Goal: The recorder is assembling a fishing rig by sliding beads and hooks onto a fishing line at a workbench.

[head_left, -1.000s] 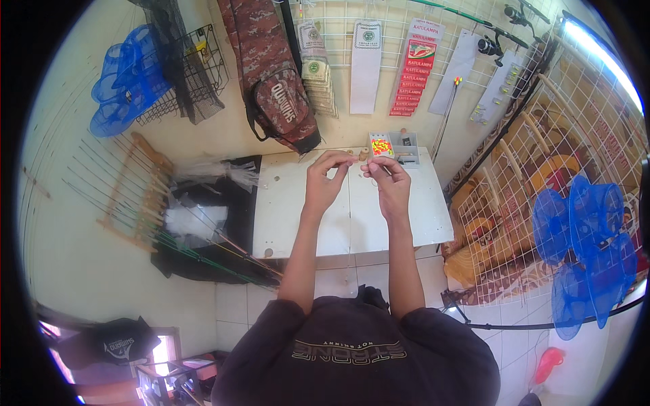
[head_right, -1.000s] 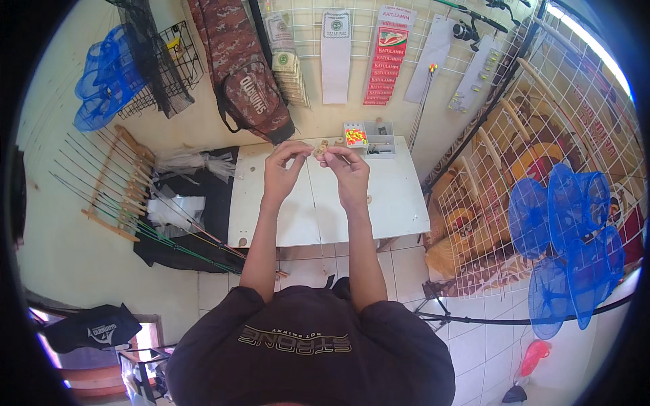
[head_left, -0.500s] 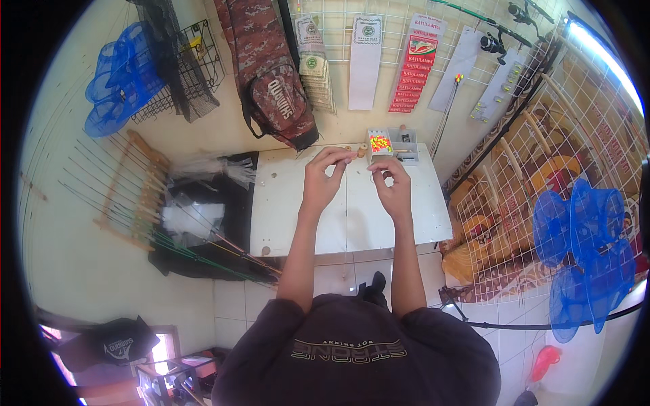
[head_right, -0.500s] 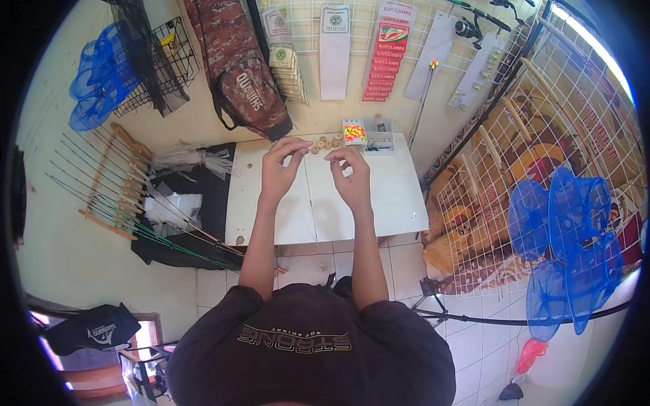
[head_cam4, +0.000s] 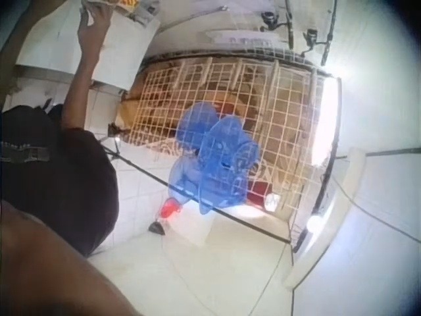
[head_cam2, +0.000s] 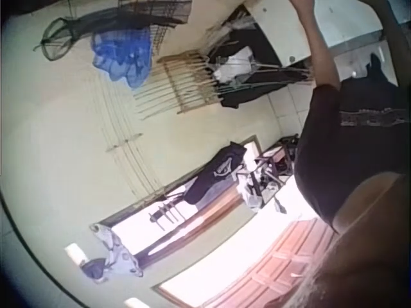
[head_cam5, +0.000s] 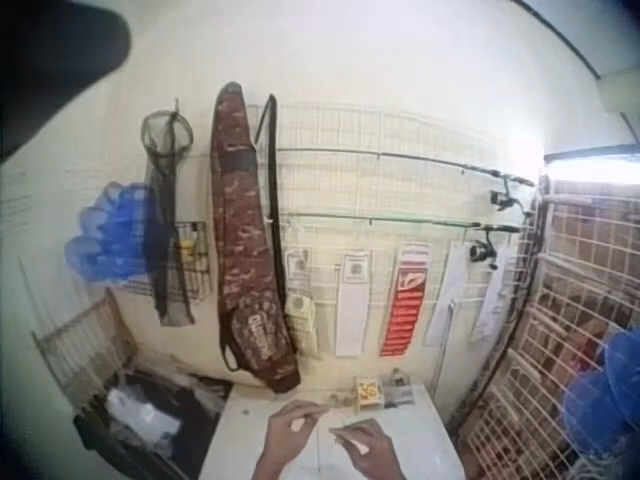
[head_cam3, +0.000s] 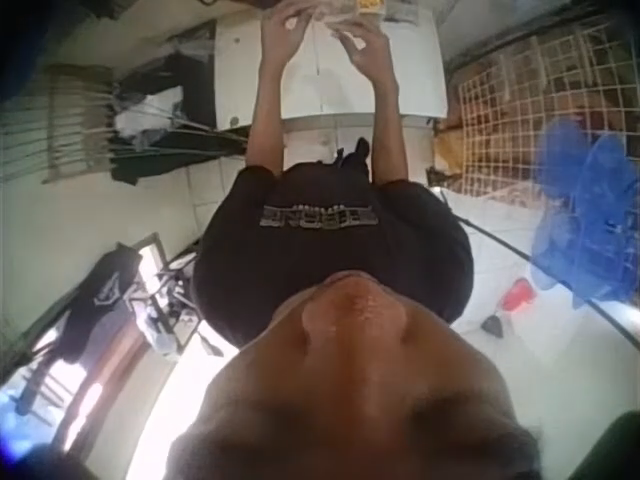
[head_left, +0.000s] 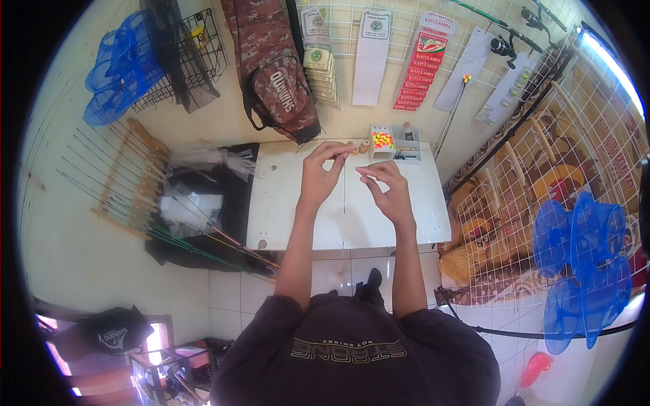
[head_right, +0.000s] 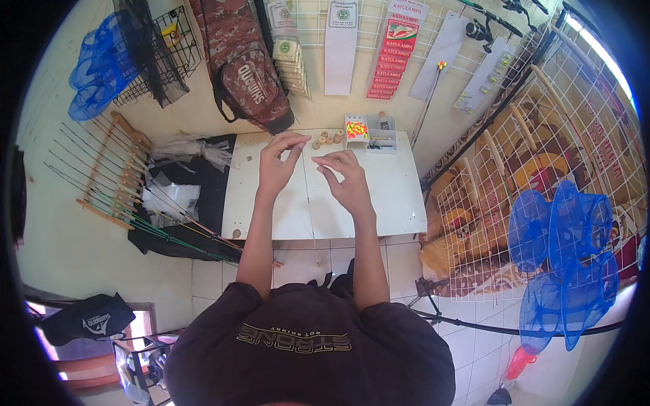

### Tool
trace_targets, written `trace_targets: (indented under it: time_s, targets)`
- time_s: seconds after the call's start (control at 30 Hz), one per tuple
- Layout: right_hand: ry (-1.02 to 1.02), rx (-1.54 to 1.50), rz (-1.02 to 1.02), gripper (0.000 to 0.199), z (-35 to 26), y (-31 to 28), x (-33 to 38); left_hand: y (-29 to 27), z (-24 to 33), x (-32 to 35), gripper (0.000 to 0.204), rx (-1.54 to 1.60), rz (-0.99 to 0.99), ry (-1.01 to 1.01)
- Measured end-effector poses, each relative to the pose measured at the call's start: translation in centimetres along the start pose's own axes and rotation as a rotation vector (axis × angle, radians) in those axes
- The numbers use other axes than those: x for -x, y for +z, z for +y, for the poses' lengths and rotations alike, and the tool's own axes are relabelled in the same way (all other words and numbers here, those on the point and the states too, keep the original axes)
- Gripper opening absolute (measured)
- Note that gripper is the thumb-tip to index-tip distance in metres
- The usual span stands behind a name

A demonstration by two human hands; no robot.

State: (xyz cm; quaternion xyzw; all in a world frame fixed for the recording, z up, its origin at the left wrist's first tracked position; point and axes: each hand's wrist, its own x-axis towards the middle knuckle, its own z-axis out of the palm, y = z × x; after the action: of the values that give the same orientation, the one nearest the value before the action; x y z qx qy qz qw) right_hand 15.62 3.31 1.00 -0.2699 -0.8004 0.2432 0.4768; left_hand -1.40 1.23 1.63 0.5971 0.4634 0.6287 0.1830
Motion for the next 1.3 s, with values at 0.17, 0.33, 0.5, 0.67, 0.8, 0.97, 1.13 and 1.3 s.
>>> trace_targets:
  time_s: [0.17,0.33,0.5,0.67,0.8,0.97,1.13,1.3]
  targets:
    - [0.091,-0.17,0.147,0.018,-0.8,-0.1,-0.2,-0.3,0.2,0.0,0.016,-0.01,-0.008,-0.012]
    - [0.086,-0.281,0.154,0.015,0.1,0.7,-0.2,0.2,0.0,-0.1,0.018,-0.06,0.034,0.027]
    - [0.199,-0.492,0.149,0.019,1.1,2.3,-0.3,0.0,0.2,0.0,0.019,-0.075,0.003,0.024]
    - [0.186,-0.599,0.176,0.021,1.1,4.0,-0.7,-0.1,0.1,0.0,0.017,0.024,-0.03,-0.061]
    - [0.224,-0.572,0.287,0.016,1.0,4.5,-0.7,-0.3,-0.1,0.0,0.016,0.061,-0.016,-0.046]
    - [0.331,-0.849,0.28,0.026,1.0,3.5,-0.8,-0.6,0.4,-0.1,0.015,0.05,-0.004,-0.064]
    - [0.29,-0.821,0.255,0.025,-0.3,3.9,-1.0,-0.6,0.4,-0.1,0.014,0.039,0.013,-0.037]
    - [0.116,-0.541,0.574,0.016,-4.9,7.2,1.1,0.9,1.2,-0.4,0.015,0.009,0.152,0.025]
